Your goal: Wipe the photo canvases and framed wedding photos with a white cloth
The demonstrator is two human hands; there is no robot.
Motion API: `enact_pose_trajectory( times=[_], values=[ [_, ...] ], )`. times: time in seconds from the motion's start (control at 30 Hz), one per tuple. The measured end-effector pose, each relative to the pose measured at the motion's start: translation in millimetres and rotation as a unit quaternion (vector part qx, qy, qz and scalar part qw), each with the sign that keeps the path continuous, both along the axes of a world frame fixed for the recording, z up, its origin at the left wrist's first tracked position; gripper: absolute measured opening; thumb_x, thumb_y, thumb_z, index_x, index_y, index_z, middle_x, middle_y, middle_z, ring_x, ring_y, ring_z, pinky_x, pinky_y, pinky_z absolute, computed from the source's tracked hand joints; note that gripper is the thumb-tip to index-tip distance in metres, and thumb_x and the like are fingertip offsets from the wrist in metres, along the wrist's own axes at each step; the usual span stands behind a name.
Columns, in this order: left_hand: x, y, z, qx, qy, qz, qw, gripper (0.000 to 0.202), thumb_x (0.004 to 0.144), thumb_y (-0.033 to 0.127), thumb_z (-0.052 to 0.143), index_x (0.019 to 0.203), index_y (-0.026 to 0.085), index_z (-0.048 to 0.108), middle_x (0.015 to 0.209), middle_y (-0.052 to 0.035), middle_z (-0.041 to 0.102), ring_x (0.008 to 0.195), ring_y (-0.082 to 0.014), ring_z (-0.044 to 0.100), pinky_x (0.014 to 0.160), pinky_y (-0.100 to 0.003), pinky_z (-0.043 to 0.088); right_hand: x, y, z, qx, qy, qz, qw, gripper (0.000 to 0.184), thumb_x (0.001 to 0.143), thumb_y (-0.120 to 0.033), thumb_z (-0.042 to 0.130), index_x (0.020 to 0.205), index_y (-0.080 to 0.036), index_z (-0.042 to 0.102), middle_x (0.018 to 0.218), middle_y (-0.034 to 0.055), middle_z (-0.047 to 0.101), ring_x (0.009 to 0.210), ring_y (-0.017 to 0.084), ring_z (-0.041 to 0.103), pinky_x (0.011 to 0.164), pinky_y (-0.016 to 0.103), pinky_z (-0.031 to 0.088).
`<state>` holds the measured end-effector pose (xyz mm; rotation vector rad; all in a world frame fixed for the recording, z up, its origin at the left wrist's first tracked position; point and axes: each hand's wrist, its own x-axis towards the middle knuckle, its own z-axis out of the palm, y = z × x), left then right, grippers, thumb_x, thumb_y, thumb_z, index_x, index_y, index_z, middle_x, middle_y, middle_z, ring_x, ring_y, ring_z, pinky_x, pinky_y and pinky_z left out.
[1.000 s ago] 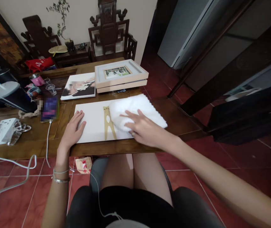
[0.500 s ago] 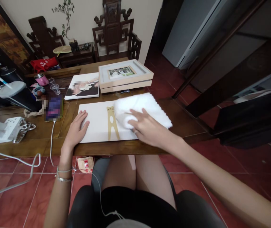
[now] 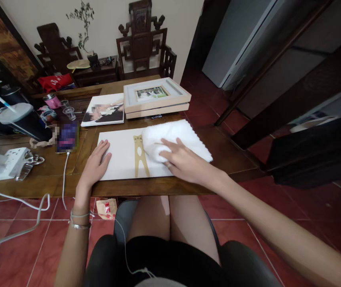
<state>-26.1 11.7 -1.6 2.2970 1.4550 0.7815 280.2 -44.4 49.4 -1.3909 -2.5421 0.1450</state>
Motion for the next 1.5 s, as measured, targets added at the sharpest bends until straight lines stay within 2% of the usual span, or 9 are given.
enact_pose_trajectory(
  times=[0.13,0.27,0.47,0.67,0.87,1.0,1.13,1.33,1.5],
  values=[
    [-1.1,0.7,-0.8,0.000,-0.008,-0.001,1.000,0.052,0.097,0.039,0.041,0.138,0.010,0.054,0.150,-0.0157,0.048,0.145,-0.0237,0.036,0.121,-0.044,0.026,-12.6,50.9,-9.6,-0.001,-0.009,-0.050,0.999,0.032,0.084,-0.006,0.040,0.107,-0.010,0.063,0.124,0.0243,0.061,0.131,0.038,0.046,0.103,0.064,0.035],
    [0.1,-1.4,2.2,0.001,-0.010,0.003,1.000,0.050,0.097,0.038,0.041,0.137,0.010,0.055,0.150,-0.0157,0.048,0.145,-0.0237,0.037,0.121,-0.045,0.026,-20.9,59.4,-25.2,0.025,0.010,-0.084,0.996,0.038,0.080,-0.006,0.044,0.114,-0.009,0.062,0.132,0.0225,0.058,0.135,0.039,0.041,0.107,0.067,0.028],
    [2.6,-2.9,5.9,0.003,0.002,0.004,1.000,0.051,0.096,0.036,0.040,0.137,0.008,0.054,0.149,-0.0166,0.048,0.145,-0.0248,0.037,0.121,-0.046,0.027,-8.9,-22.2,-34.5,0.019,0.025,0.007,0.999,0.036,0.074,-0.005,0.049,0.102,-0.017,0.068,0.144,0.0159,0.052,0.144,0.039,0.030,0.110,0.070,0.026],
    [2.4,-1.5,4.3,0.010,0.011,-0.002,1.000,0.051,0.097,0.036,0.040,0.138,0.008,0.054,0.150,-0.0166,0.047,0.145,-0.0245,0.036,0.121,-0.046,0.027,13.6,-79.6,-7.5,-0.034,0.048,0.089,0.994,0.036,0.069,0.002,0.042,0.085,-0.020,0.066,0.146,0.0106,0.052,0.147,0.030,0.028,0.117,0.061,0.028],
    [1.0,0.4,1.1,0.008,0.010,-0.005,1.000,0.052,0.097,0.037,0.040,0.138,0.007,0.053,0.151,-0.0171,0.046,0.146,-0.0248,0.034,0.121,-0.045,0.026,-3.3,-22.6,6.3,-0.038,0.062,0.016,0.997,0.034,0.082,-0.001,0.037,0.096,-0.015,0.065,0.134,0.0194,0.060,0.139,0.032,0.042,0.112,0.062,0.034],
    [1.1,0.2,0.5,0.000,0.004,0.000,1.000,0.051,0.097,0.036,0.041,0.138,0.008,0.053,0.150,-0.0169,0.047,0.145,-0.0252,0.035,0.121,-0.046,0.026,-32.0,24.8,1.8,-0.045,0.029,-0.053,0.997,0.038,0.082,-0.002,0.040,0.111,-0.009,0.064,0.134,0.0218,0.058,0.138,0.040,0.039,0.105,0.071,0.032],
    [1.8,-1.5,3.4,-0.005,-0.001,0.004,1.000,0.050,0.097,0.037,0.042,0.138,0.009,0.054,0.150,-0.0163,0.047,0.145,-0.0253,0.035,0.121,-0.047,0.026,-46.7,38.4,-11.5,-0.014,0.001,-0.059,0.998,0.041,0.079,-0.004,0.046,0.115,-0.009,0.065,0.148,0.0217,0.047,0.138,0.043,0.036,0.105,0.073,0.030],
    [2.9,-2.4,6.4,0.001,0.008,-0.001,1.000,0.049,0.097,0.035,0.041,0.138,0.012,0.055,0.150,-0.0148,0.048,0.145,-0.0248,0.036,0.120,-0.048,0.027,-35.9,-25.2,-30.7,0.010,0.038,0.033,0.999,0.038,0.071,-0.005,0.052,0.101,-0.018,0.072,0.150,0.0129,0.047,0.144,0.042,0.028,0.111,0.074,0.021],
    [3.5,-2.3,5.1,0.004,0.009,0.002,1.000,0.050,0.097,0.035,0.041,0.138,0.010,0.054,0.150,-0.0161,0.047,0.145,-0.0248,0.036,0.121,-0.047,0.027,-26.6,-76.8,-16.0,-0.010,0.061,0.099,0.993,0.036,0.068,-0.001,0.051,0.093,-0.016,0.072,0.152,0.0140,0.044,0.146,0.039,0.025,0.115,0.069,0.019]
  ],
)
